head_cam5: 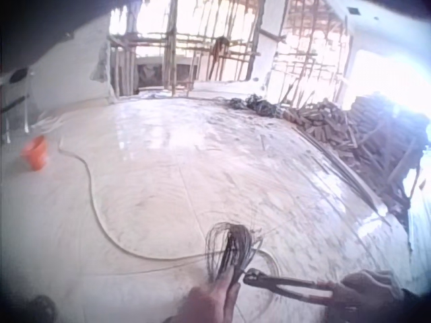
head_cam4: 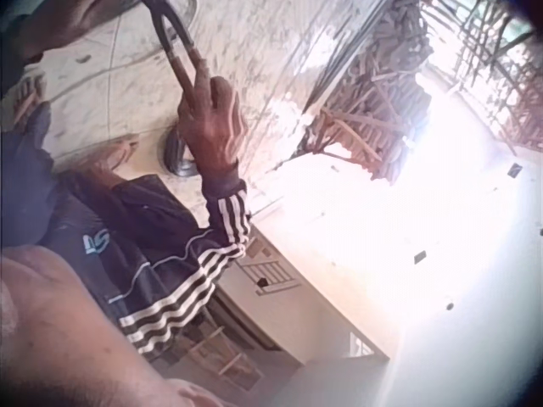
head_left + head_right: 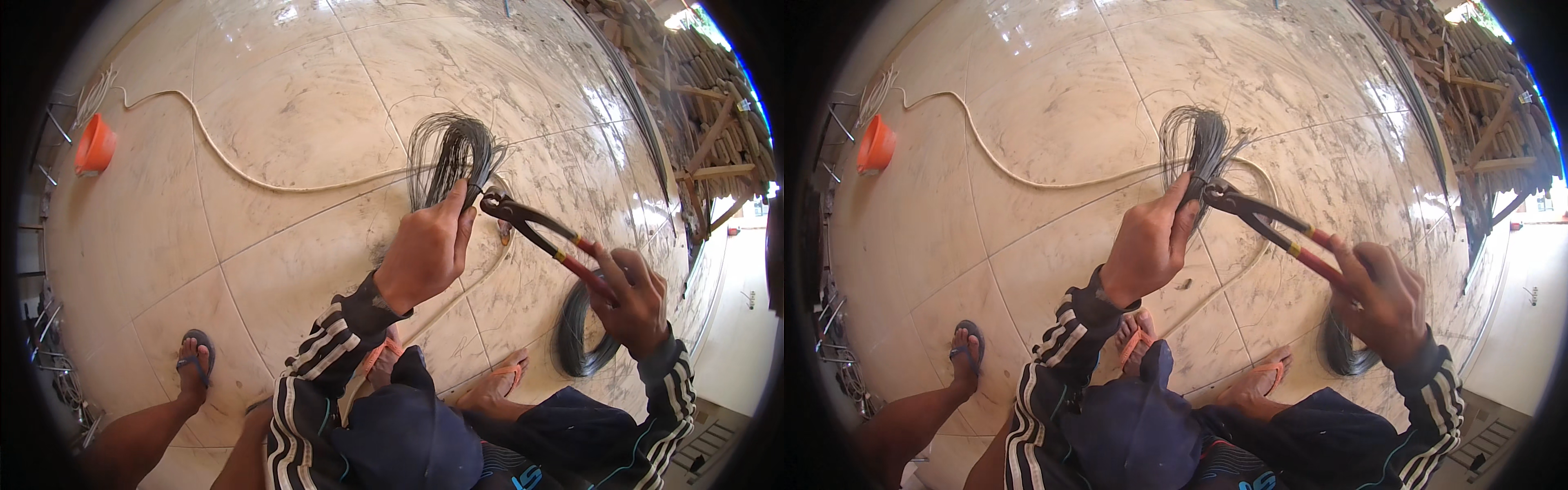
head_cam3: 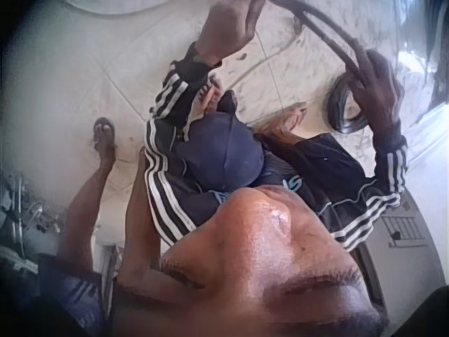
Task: The person sits on a tiled floor and repeatedly cuts a coil of black wire into short segments using pliers. They gather the cut pieces into a bundle and continue cutting additional lengths from the coil.
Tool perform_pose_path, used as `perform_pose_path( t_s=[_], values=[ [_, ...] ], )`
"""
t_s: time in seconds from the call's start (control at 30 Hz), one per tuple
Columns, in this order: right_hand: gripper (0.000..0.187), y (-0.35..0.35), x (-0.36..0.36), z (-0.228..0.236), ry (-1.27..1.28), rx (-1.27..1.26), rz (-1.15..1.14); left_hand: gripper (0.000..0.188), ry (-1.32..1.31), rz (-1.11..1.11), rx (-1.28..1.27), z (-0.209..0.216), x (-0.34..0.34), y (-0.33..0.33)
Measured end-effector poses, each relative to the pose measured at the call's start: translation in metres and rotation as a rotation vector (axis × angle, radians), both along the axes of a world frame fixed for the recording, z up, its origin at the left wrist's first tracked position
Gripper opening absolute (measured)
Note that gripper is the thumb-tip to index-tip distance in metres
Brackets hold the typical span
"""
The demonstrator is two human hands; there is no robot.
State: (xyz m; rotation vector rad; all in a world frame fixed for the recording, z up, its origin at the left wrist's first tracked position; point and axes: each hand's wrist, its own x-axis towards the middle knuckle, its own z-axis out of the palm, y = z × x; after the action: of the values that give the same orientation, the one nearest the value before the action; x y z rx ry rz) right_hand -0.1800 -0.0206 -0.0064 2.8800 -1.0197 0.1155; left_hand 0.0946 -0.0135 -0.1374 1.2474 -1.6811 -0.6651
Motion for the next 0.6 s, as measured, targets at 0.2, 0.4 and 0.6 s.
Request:
perform_pose_path(
  t_s=[0.2,0.4,0.6],
  values=[
    [0.06,-0.013,-0.021,-0.018,-0.365,1.345,-0.4,0.037,0.01,0.009,-0.019,-0.001,-0.004,0.0],
    [0.067,-0.011,-0.044,-0.066,-0.739,1.975,-0.661,0.035,-0.011,-0.027,-0.041,-0.006,-0.011,-0.003],
    [0.054,-0.006,-0.039,-0.057,-0.44,1.164,-0.454,0.041,-0.119,-0.08,0.023,-0.005,-0.031,-0.007]
  ],
)
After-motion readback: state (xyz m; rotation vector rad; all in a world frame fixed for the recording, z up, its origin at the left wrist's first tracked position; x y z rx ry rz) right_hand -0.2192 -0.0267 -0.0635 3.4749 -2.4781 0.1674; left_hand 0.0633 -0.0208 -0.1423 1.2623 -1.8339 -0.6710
